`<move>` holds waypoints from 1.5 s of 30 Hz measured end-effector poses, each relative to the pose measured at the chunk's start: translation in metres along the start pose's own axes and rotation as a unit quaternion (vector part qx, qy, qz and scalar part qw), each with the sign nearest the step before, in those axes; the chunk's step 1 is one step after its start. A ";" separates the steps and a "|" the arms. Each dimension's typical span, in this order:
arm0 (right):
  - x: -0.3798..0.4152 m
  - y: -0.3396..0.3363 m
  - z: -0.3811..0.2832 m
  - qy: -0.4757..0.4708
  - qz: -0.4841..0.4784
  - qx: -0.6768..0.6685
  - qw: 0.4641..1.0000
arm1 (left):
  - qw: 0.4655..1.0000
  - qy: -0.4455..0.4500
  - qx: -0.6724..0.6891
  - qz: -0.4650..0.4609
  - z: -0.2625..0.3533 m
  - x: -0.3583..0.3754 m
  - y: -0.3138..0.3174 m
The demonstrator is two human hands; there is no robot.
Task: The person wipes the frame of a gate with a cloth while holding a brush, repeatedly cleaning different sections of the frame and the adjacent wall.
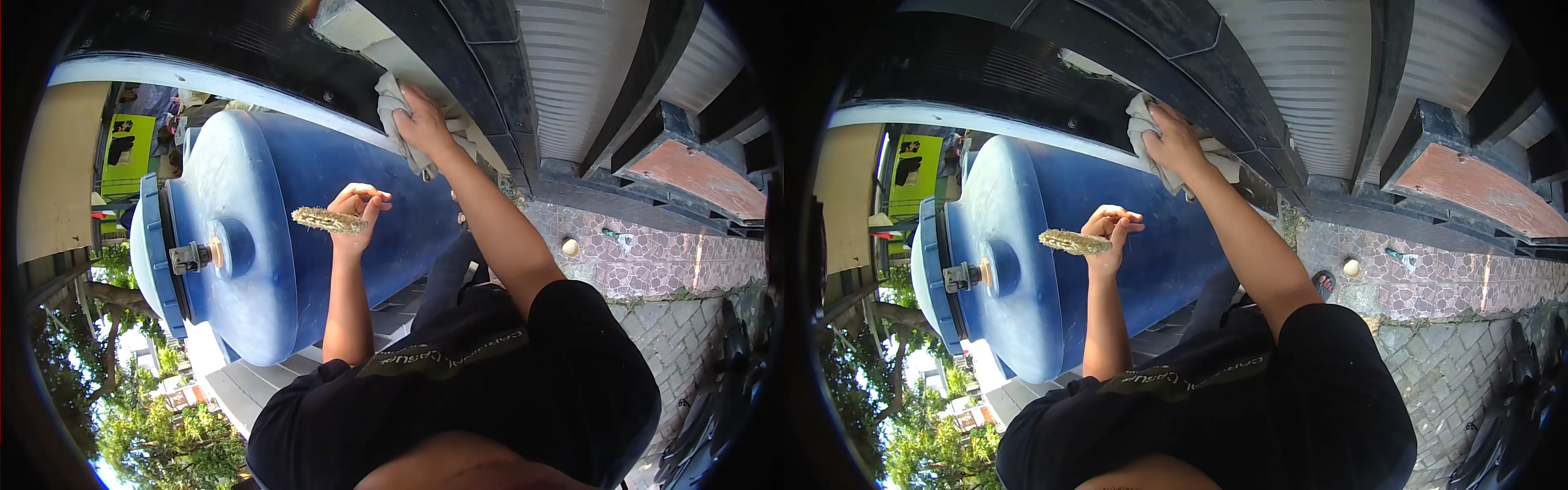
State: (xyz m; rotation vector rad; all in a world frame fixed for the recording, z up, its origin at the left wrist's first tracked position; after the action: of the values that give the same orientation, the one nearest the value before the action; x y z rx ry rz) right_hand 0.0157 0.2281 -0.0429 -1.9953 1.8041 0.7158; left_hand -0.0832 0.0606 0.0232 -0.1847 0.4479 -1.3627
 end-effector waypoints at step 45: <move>0.292 -0.059 0.159 0.215 0.119 0.234 0.941 | 0.985 -0.068 0.094 -0.129 -0.132 0.047 0.086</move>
State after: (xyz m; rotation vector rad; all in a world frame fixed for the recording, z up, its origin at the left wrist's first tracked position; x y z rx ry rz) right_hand 0.0709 0.0898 -0.3461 -1.7104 2.2251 -0.1198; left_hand -0.0539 0.0496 -0.1385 -0.1829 0.1817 -1.6269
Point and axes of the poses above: each hand's wrist, its own x-axis away from the middle knuckle, its own y-axis out of the palm, z = x × y, the point moved 5 cm from there along -x, towards the middle knuckle, and after that the axes turned 8 degrees about -y, right-handed, at the moved point
